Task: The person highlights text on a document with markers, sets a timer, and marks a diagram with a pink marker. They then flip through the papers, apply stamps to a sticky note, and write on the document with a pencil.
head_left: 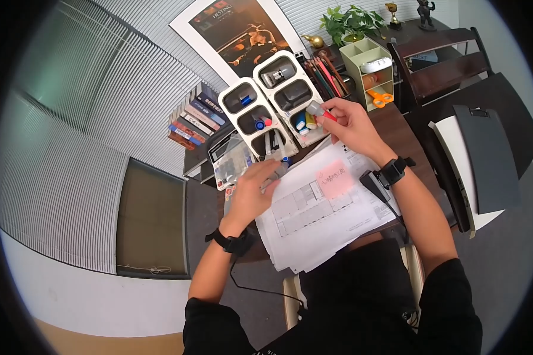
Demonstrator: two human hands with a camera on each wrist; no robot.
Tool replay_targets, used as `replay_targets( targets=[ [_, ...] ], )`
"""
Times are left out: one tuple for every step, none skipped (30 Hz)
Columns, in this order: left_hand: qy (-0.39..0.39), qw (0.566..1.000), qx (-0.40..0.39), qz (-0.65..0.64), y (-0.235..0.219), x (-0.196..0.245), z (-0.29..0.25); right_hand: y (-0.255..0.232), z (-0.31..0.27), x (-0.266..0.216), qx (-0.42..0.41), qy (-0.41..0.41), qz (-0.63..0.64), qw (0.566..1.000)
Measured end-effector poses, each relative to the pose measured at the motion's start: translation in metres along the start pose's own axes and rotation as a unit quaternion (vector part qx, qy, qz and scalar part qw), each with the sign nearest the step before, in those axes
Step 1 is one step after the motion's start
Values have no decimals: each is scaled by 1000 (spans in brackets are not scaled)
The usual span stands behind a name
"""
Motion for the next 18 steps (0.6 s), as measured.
replay_targets(
  targets=[
    [-41, 999, 21, -17, -8, -9, 1, 1, 1, -2, 3, -7, 4, 1000],
    [-81, 995, 42, -33, -16, -19, 2, 1, 1, -1, 2, -8, 5, 1000],
    [-64, 994, 84, 11, -31, -19, 9, 1, 2, 1, -6, 0, 1, 1000],
    [-63, 994, 84, 12, -38, -25, 17, 1, 2, 2, -13, 8, -4, 1000],
    [-61, 992, 108, 27, -50, -32, 27, 1, 1, 0, -14, 7, -4, 1000],
    [-60, 988, 132, 42, -60, -39, 37, 2, 0, -2, -12, 6, -3, 1000],
    [-71, 987, 128, 67, -65, -48, 50, 3, 0, -3, -10, 6, -2, 1000],
    [-83, 985, 123, 91, -67, -57, 64, 4, 0, -3, -12, 6, -1, 1000],
    [-85, 984, 124, 92, -67, -66, 78, 3, 0, -2, 0, 5, -2, 1000],
    [-68, 985, 117, 109, -62, -73, 92, 1, 0, -3, 12, 2, -3, 1000],
    [-50, 985, 110, 126, -58, -79, 104, 0, 0, -2, 10, 1, -3, 1000],
    [-50, 984, 113, 127, -55, -86, 114, 0, 0, -1, 0, 1, -2, 1000],
    [-60, 989, 60, 125, -45, -93, 125, 1, 1, 0, -10, 0, -1, 1000],
    [-69, 990, 7, 121, -34, -98, 135, 0, 2, 0, -9, -3, -2, 1000],
    [-77, 990, -64, 103, -28, -93, 145, 1, 1, 1, -16, 3, 2, 1000],
    [-63, 986, -102, 117, -18, -99, 151, 1, 1, 3, -23, 10, 6, 1000],
    [-97, 973, -164, 130, -10, -105, 157, 1, 2, 3, -16, 4, 11, 1000],
    [-131, 955, -227, 141, -3, -108, 161, 1, 2, 2, -15, 3, 9, 1000]
  ],
)
Point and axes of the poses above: each hand's wrist, its own z-axis towards the middle knuckle, its own y-axis out of the palm, x = y × z, the point moved 8 cm from there along z, towards the middle knuckle, and after that the axes turned 10 degrees about z, right-handed, at the moved point
